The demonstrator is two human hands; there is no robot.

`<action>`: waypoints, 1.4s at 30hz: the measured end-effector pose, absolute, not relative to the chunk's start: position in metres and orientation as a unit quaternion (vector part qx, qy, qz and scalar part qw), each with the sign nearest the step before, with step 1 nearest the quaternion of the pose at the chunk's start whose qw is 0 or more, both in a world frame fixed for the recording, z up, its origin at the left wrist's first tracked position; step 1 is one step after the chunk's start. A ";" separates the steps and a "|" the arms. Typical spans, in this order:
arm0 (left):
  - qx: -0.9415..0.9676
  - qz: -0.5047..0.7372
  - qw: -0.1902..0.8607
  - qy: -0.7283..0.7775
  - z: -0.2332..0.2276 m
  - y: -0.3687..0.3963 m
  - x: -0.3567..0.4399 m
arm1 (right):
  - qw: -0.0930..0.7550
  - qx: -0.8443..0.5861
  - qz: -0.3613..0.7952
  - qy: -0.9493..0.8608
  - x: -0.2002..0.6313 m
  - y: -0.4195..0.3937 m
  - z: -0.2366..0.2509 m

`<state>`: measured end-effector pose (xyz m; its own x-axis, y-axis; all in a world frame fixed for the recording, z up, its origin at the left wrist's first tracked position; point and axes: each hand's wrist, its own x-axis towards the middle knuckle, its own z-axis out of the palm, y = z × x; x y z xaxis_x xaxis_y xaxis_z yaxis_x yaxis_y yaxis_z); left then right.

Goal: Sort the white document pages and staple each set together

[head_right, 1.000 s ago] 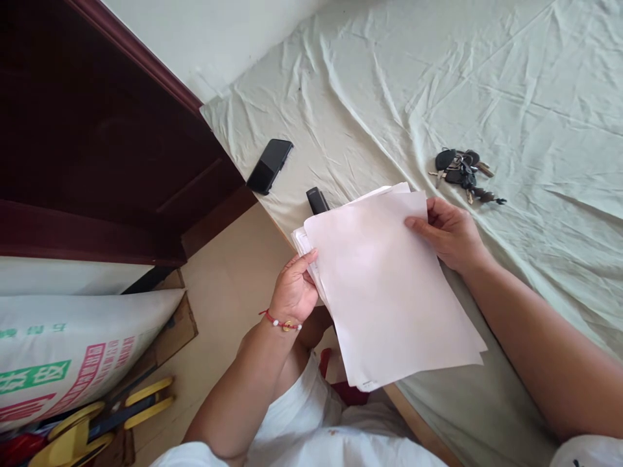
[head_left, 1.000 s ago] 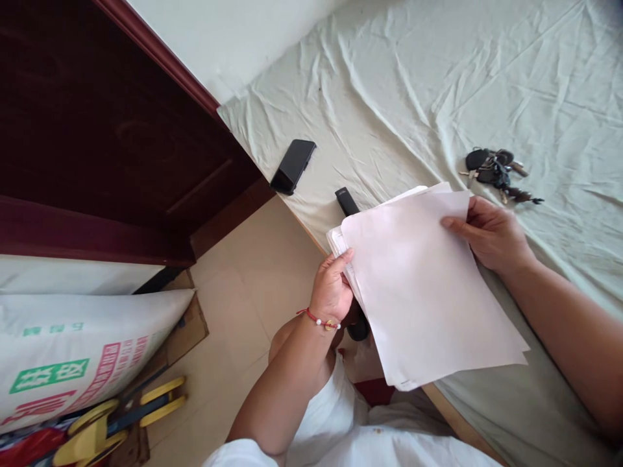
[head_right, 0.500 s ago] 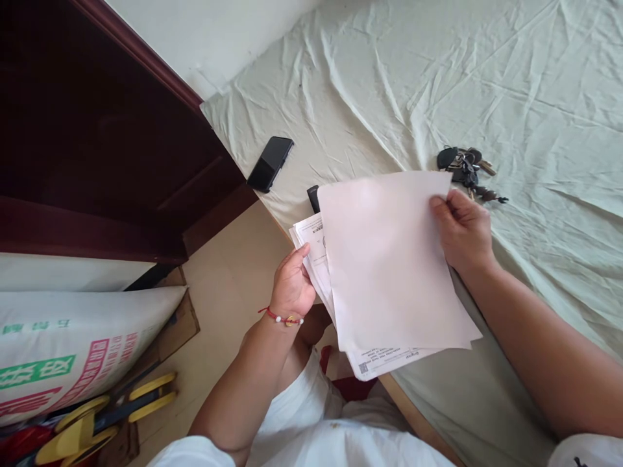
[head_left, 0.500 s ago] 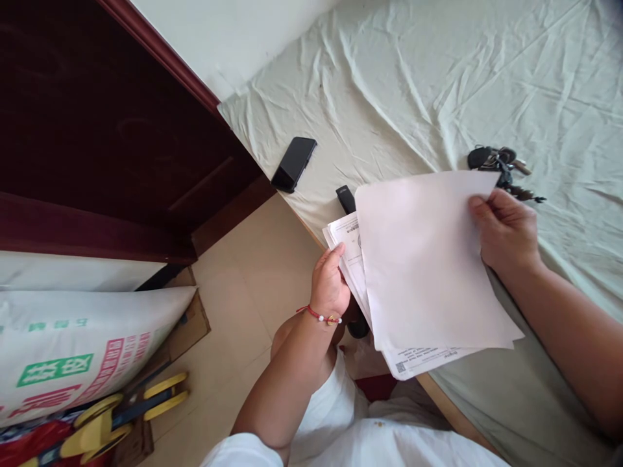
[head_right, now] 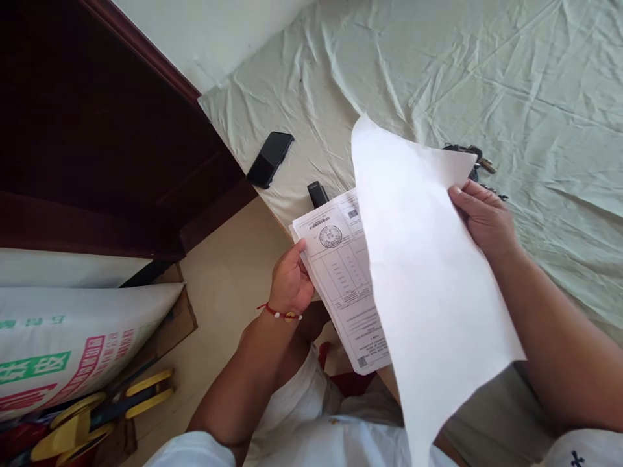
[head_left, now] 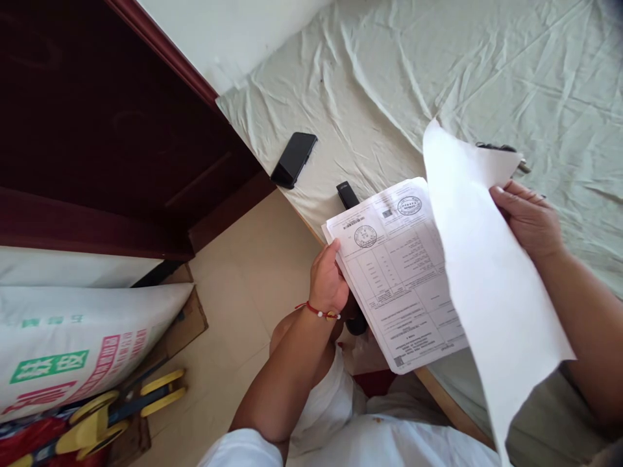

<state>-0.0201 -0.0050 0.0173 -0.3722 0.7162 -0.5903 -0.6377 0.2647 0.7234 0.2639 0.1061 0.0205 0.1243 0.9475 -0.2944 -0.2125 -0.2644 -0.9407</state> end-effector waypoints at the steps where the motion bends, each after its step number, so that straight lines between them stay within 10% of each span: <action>1: 0.033 0.606 0.560 0.564 0.018 -0.005 -0.020 | 0.508 -0.549 0.574 -0.333 0.264 0.106 0.021; 42: 0.132 0.630 0.534 0.549 0.022 -0.004 -0.013 | 0.516 -0.498 0.557 -0.418 0.248 0.097 0.012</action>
